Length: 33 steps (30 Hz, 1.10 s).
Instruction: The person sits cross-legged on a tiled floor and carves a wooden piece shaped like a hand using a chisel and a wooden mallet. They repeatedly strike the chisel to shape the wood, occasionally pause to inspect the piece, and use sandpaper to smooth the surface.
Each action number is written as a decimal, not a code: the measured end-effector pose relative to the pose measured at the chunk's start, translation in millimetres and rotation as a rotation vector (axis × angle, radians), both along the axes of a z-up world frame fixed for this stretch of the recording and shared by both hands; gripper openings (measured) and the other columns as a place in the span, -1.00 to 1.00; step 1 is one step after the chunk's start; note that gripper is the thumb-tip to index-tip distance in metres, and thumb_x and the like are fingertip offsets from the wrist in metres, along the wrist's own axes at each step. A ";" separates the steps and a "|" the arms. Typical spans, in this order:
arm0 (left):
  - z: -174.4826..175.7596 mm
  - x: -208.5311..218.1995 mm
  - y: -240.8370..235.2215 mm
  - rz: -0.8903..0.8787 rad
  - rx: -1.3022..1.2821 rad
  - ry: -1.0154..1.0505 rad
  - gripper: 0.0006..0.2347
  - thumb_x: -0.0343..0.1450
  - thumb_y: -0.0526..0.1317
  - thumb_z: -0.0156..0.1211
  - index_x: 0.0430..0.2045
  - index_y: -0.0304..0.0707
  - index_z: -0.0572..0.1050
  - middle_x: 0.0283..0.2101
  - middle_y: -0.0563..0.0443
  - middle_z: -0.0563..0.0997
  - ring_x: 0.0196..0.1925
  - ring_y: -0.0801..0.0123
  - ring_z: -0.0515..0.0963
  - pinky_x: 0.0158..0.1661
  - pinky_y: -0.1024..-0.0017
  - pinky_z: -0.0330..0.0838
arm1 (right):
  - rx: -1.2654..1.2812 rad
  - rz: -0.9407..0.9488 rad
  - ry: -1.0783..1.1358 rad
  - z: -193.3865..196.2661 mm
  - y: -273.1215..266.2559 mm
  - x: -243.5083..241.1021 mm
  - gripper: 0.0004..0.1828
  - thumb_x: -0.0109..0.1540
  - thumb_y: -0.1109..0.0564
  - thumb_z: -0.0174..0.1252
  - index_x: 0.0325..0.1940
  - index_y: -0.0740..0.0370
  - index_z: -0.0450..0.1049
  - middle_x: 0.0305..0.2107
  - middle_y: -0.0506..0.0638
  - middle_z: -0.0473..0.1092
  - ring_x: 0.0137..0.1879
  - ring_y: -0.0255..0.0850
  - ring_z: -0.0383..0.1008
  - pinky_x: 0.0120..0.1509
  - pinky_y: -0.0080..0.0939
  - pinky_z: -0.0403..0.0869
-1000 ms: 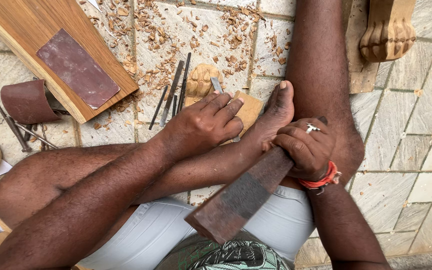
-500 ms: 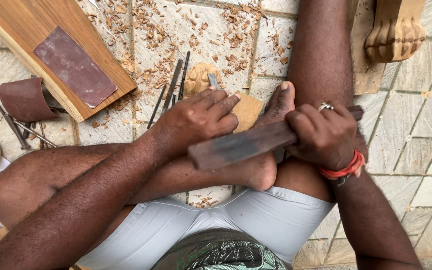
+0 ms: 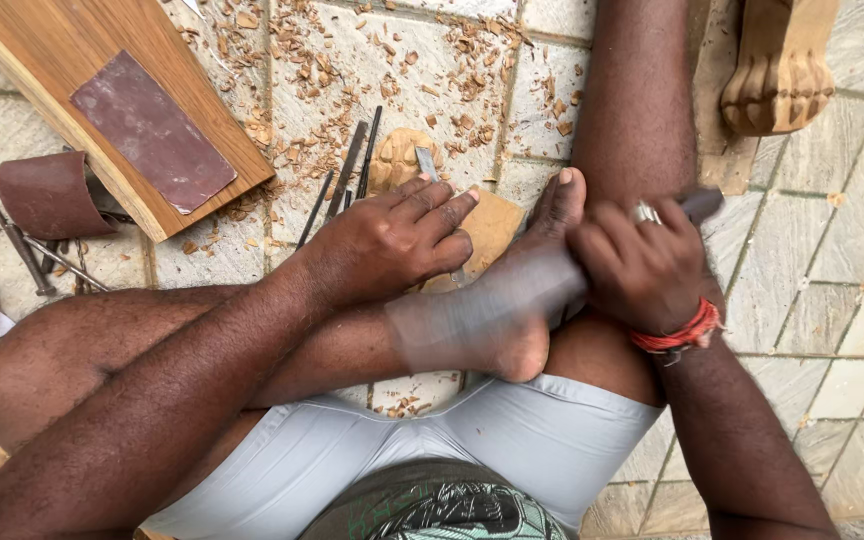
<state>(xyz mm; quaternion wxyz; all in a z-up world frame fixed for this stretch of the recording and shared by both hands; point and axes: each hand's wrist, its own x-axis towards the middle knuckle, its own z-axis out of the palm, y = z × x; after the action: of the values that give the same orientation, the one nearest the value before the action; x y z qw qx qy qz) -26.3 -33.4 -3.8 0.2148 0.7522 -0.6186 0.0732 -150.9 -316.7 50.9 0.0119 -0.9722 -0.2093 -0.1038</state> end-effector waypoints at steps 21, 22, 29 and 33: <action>-22.8 28.8 -0.4 -0.065 -0.015 -0.010 -0.89 0.46 -0.31 0.28 -0.19 -0.17 0.54 0.17 -0.13 0.59 0.18 0.12 0.64 0.17 0.31 0.61 | 0.202 -0.069 -0.069 0.4 9.9 0.2 -0.76 0.19 0.00 0.31 -0.22 0.17 0.48 -0.28 0.01 0.53 -0.27 -0.09 0.52 -0.02 -0.03 0.44; -20.9 24.1 1.9 -0.064 0.011 -0.013 -0.93 0.47 -0.30 0.27 -0.24 -0.17 0.52 0.15 -0.13 0.60 0.18 0.14 0.64 0.17 0.31 0.60 | 0.276 -0.051 -0.114 -0.8 9.3 -1.5 -0.77 0.23 -0.01 0.31 -0.22 0.16 0.47 -0.26 0.01 0.53 -0.21 -0.06 0.54 0.01 -0.02 0.45; 1.8 4.0 20.7 -0.064 0.062 0.165 -0.95 0.43 -0.21 0.20 -0.37 -0.12 0.52 0.15 -0.04 0.62 0.25 0.18 0.57 0.15 0.30 0.59 | 0.178 0.019 -0.109 -7.8 9.5 -7.6 -0.80 0.24 -0.01 0.30 -0.22 0.14 0.52 -0.31 -0.03 0.54 -0.24 -0.14 0.57 -0.09 -0.06 0.44; 8.5 14.9 21.5 -0.108 0.052 0.211 -0.93 0.39 -0.19 0.20 -0.34 -0.07 0.54 0.17 0.02 0.60 0.26 0.19 0.56 0.11 0.33 0.60 | 0.209 0.059 -0.125 -8.2 14.9 -12.1 -0.86 0.26 0.05 0.30 -0.19 0.13 0.57 -0.33 -0.04 0.54 -0.27 -0.18 0.58 -0.13 -0.11 0.44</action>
<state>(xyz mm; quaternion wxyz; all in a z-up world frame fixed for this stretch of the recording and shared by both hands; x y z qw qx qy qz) -11.4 -12.0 4.7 0.2628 0.7265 -0.6341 -0.0339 -163.0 -301.7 42.8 0.1030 -0.9507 -0.2263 -0.1853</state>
